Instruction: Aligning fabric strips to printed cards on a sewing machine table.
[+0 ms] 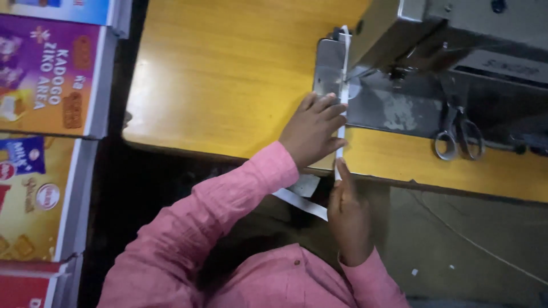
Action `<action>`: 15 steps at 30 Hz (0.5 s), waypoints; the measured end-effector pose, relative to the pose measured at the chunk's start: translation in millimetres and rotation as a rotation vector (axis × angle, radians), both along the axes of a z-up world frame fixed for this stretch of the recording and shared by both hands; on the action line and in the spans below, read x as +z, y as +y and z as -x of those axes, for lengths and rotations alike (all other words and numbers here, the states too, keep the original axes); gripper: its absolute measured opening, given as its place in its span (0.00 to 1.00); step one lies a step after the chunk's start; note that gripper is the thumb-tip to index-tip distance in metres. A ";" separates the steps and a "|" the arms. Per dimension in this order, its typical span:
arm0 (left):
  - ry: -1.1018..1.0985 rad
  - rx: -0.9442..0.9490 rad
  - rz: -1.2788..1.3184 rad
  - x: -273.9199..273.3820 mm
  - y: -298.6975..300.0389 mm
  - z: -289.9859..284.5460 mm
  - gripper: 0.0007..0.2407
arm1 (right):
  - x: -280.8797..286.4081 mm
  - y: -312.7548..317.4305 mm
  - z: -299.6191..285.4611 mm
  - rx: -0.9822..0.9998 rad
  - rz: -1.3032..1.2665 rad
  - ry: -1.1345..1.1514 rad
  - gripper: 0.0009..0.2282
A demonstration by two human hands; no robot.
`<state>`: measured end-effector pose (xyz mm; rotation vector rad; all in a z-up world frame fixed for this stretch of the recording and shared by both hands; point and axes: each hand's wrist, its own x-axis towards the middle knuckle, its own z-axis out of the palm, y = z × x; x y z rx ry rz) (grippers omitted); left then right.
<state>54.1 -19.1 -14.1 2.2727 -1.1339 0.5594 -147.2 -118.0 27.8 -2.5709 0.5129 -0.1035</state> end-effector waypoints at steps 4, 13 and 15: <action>0.120 -0.006 -0.105 19.6 1.3 -0.9 0.20 | -9.9 -2.4 -0.2 0.070 0.029 -0.112 0.23; 0.366 -0.123 -0.082 44.6 25.3 -30.0 0.21 | -19.0 -7.1 9.8 0.167 0.123 -0.128 0.22; 0.384 -0.124 0.006 58.6 49.6 -58.1 0.22 | -17.0 -6.4 11.8 0.177 0.144 -0.112 0.22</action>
